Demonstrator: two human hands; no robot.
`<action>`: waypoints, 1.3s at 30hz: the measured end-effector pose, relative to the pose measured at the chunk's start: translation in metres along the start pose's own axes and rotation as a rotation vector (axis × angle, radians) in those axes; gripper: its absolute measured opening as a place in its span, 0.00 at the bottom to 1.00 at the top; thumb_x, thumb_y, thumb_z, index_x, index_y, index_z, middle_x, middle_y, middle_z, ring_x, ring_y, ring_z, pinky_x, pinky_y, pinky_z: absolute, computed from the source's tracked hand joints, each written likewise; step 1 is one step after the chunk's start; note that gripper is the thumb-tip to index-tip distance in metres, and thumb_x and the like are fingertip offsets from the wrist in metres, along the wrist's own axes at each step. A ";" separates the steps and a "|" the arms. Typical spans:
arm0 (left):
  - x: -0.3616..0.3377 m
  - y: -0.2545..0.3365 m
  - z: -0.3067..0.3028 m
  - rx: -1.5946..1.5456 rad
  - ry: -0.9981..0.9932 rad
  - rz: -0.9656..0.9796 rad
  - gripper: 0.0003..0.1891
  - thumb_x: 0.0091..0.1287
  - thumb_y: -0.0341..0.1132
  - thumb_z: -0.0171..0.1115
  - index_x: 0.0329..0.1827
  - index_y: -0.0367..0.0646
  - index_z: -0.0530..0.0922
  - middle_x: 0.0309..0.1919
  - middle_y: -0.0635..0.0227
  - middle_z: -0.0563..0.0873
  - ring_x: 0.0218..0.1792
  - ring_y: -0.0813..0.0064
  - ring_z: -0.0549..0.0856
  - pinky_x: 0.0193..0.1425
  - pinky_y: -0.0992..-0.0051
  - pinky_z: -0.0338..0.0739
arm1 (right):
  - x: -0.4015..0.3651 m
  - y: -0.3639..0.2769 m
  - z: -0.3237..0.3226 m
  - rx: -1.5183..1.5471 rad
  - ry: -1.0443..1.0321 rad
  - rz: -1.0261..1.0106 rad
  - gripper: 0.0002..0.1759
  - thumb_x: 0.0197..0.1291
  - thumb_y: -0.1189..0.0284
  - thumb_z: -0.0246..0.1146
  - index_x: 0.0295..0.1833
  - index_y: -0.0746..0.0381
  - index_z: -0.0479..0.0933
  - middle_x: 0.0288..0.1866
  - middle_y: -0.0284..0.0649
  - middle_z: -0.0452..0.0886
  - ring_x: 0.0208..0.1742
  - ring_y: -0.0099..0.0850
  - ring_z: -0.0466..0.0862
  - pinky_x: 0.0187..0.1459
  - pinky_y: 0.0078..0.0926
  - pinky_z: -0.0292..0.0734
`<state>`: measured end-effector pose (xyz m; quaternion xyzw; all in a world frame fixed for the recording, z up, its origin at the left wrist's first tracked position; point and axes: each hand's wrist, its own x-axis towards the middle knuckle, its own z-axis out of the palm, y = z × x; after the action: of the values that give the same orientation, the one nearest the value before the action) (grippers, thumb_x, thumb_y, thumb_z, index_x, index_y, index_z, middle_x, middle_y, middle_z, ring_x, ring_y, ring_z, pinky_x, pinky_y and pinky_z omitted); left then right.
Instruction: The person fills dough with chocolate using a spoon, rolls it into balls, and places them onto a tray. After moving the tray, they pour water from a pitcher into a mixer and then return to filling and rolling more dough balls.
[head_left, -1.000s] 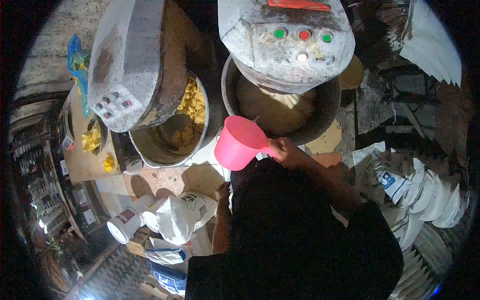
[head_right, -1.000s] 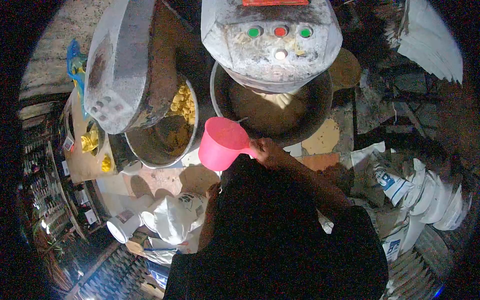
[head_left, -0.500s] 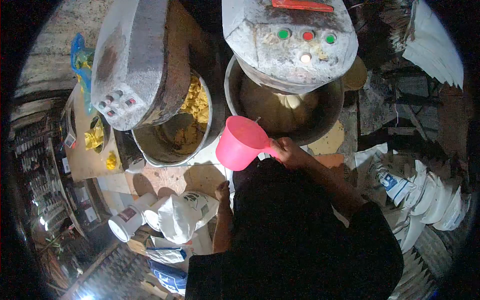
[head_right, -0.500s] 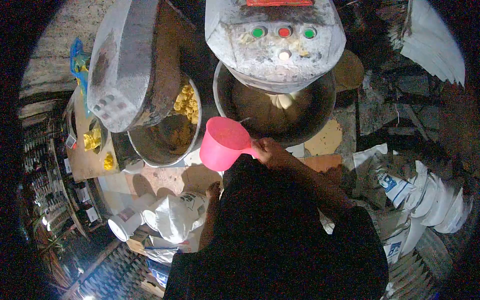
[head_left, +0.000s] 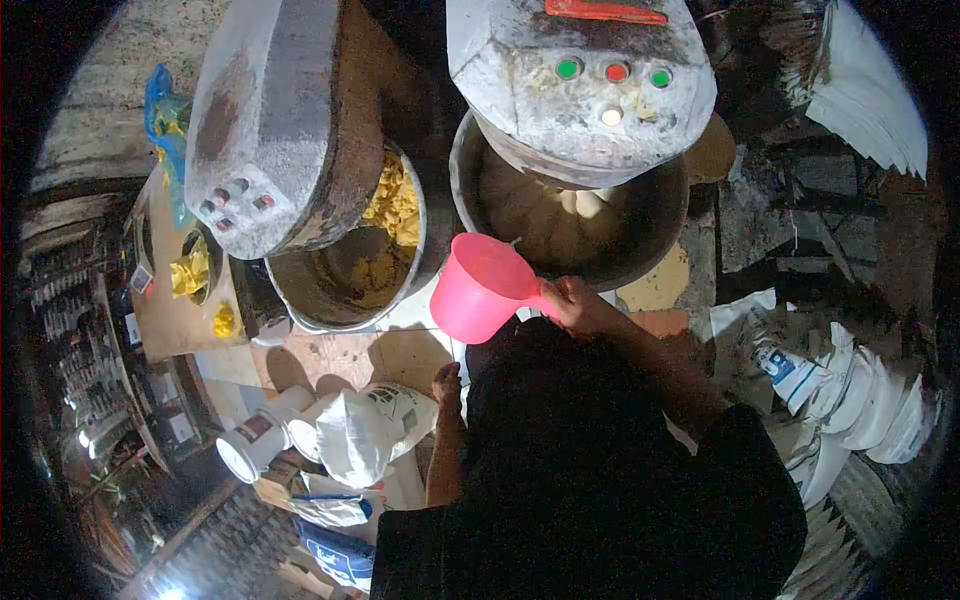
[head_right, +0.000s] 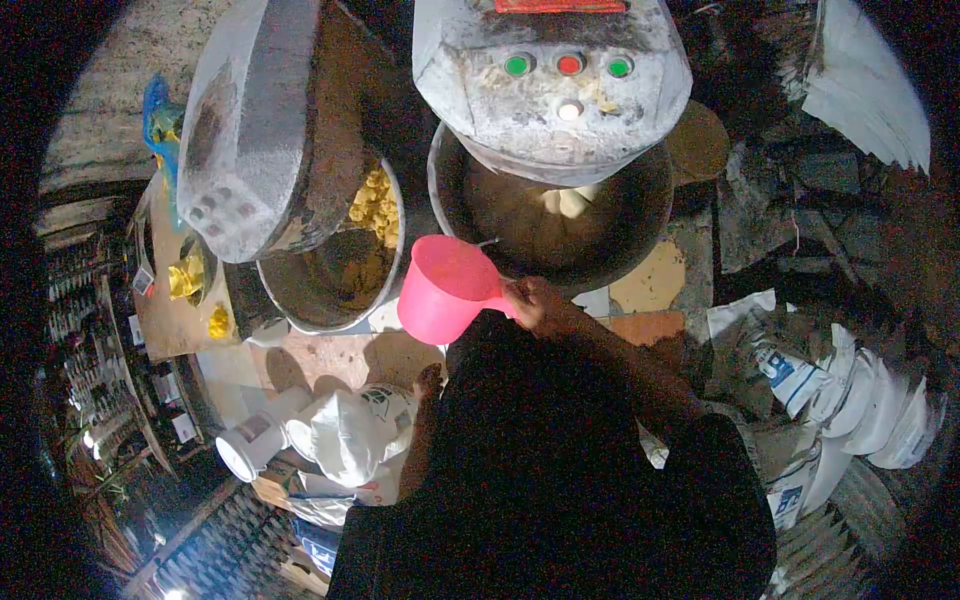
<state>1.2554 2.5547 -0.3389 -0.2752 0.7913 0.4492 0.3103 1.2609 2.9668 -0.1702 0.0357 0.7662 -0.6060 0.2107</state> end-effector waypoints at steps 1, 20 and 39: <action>0.003 -0.004 0.001 -0.038 0.000 -0.011 0.16 0.61 0.42 0.70 0.47 0.42 0.85 0.32 0.71 0.85 0.26 0.78 0.77 0.29 0.75 0.71 | -0.001 -0.016 -0.005 0.099 0.004 0.031 0.26 0.57 0.80 0.57 0.64 0.70 0.69 0.47 0.47 0.81 0.40 0.41 0.79 0.44 0.35 0.73; 0.001 -0.022 -0.008 -0.189 -0.001 -0.001 0.18 0.59 0.45 0.70 0.38 0.37 0.84 0.27 0.65 0.85 0.25 0.74 0.81 0.31 0.71 0.75 | -0.004 -0.004 0.003 -0.100 0.147 -0.151 0.23 0.58 0.74 0.58 0.62 0.61 0.71 0.25 0.47 0.78 0.26 0.44 0.79 0.29 0.38 0.71; 0.034 -0.104 -0.057 -0.195 0.161 -0.110 0.18 0.62 0.46 0.67 0.43 0.39 0.83 0.25 0.67 0.83 0.24 0.76 0.81 0.26 0.74 0.76 | 0.012 -0.078 -0.005 -0.502 0.228 -0.210 0.14 0.62 0.69 0.60 0.49 0.66 0.77 0.37 0.49 0.80 0.40 0.46 0.81 0.40 0.40 0.74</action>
<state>1.2935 2.4531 -0.3974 -0.3822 0.7499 0.4828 0.2417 1.2241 2.9483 -0.1025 -0.0292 0.9103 -0.4082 0.0615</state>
